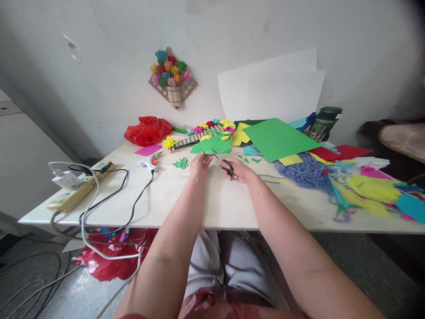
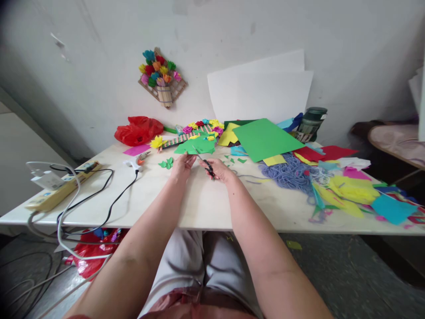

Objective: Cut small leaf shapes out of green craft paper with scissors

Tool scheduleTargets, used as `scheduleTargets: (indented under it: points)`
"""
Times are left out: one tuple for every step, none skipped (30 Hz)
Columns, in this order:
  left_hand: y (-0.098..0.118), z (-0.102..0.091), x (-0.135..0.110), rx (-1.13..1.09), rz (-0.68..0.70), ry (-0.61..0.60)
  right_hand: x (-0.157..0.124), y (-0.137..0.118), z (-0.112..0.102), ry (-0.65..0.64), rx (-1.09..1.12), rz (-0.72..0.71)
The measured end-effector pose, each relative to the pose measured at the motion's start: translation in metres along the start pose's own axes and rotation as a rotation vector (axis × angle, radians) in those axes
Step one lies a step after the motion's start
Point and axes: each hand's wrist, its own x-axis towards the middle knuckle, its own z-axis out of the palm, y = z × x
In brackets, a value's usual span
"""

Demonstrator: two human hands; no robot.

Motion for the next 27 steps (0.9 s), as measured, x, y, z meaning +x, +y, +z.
scheduleTargets:
  points:
    - [0.0, 0.0002, -0.0001, -0.001, 0.0, 0.004, 0.0001, 0.0, 0.0002, 0.006, -0.005, -0.002]
    - [0.0, 0.0004, -0.0004, 0.0, -0.001, 0.005, 0.0002, -0.0001, 0.0004, 0.01, -0.008, -0.004]
    - [0.0, 0.0006, -0.0006, 0.003, -0.004, 0.004, 0.0003, -0.0003, 0.0005, 0.013, -0.01, -0.008]
    - [0.0, 0.0008, -0.001, 0.007, -0.007, 0.003, 0.0004, -0.0003, 0.0005, 0.016, -0.012, -0.012]
    - [0.0, 0.001, -0.0013, 0.01, -0.009, 0.003, 0.0005, -0.0004, 0.0005, 0.019, -0.013, -0.015]
    - [0.0, 0.0012, -0.0016, 0.014, -0.012, 0.004, 0.0005, -0.0005, 0.0005, 0.022, -0.014, -0.017]
    - [0.0, 0.0014, -0.0018, 0.016, -0.013, 0.005, 0.0005, -0.0006, 0.0005, 0.025, -0.016, -0.017]
    - [0.0, 0.0015, -0.002, 0.016, -0.012, 0.005, 0.0005, -0.0008, 0.0006, 0.028, -0.018, -0.017]
    - [-0.0001, 0.0017, -0.0021, 0.015, -0.008, 0.005, 0.0004, -0.001, 0.0008, 0.032, -0.021, -0.015]
    - [-0.0001, 0.0019, -0.0021, 0.012, -0.007, 0.005, 0.0003, -0.0013, 0.001, 0.036, -0.023, -0.013]
    - [-0.0001, 0.0021, -0.0021, 0.01, -0.007, 0.006, 0.0002, -0.0016, 0.0013, 0.041, -0.023, -0.011]
    - [0.0, 0.0023, -0.0021, 0.008, -0.009, 0.01, 0.0001, -0.002, 0.0017, 0.045, -0.024, -0.009]
    - [0.0001, 0.0024, -0.002, 0.007, -0.013, 0.015, 0.0, -0.0023, 0.002, 0.048, -0.025, -0.008]
    - [0.0001, 0.0024, -0.002, 0.007, -0.018, 0.021, -0.0001, -0.0025, 0.0024, 0.049, -0.023, -0.007]
    - [0.0002, 0.0024, -0.0019, 0.009, -0.022, 0.026, -0.0001, -0.0026, 0.0026, 0.05, -0.02, -0.007]
    - [0.0002, 0.0023, -0.0019, 0.01, -0.022, 0.026, -0.0001, -0.0027, 0.0028, 0.048, -0.016, -0.007]
    - [0.0003, 0.0021, -0.0018, 0.011, -0.019, 0.024, -0.0001, -0.0028, 0.003, 0.048, -0.014, -0.008]
    - [0.0003, 0.0018, -0.0017, 0.011, -0.015, 0.02, -0.0001, -0.0028, 0.0031, 0.047, -0.013, -0.008]
    - [0.0003, 0.0015, -0.0016, 0.009, -0.01, 0.016, -0.0002, -0.0029, 0.0032, 0.047, -0.013, -0.01]
    - [0.0003, 0.0012, -0.0015, 0.007, -0.005, 0.011, -0.0003, -0.0029, 0.0033, 0.046, -0.014, -0.012]
    - [0.0003, 0.001, -0.0014, 0.003, -0.001, 0.008, -0.0004, -0.0029, 0.0034, 0.045, -0.016, -0.014]
    - [0.0003, 0.0008, -0.0012, 0.0, 0.0, 0.008, -0.0004, -0.0029, 0.0035, 0.044, -0.015, -0.015]
    - [0.0004, 0.0007, -0.001, -0.003, -0.002, 0.009, -0.0004, -0.0029, 0.0036, 0.043, -0.013, -0.014]
    - [0.0004, 0.0006, -0.0008, -0.004, -0.006, 0.013, -0.0004, -0.0028, 0.0036, 0.042, -0.011, -0.013]
    - [0.0004, 0.0005, -0.0006, -0.004, -0.011, 0.019, -0.0002, -0.0025, 0.0036, 0.042, -0.01, -0.009]
    - [0.0005, 0.0003, -0.0003, -0.004, -0.017, 0.025, 0.0, -0.0022, 0.0035, 0.042, -0.011, -0.006]
    - [0.0006, 0.0002, 0.0, -0.005, -0.021, 0.029, 0.0003, -0.0019, 0.0034, 0.042, -0.013, -0.004]
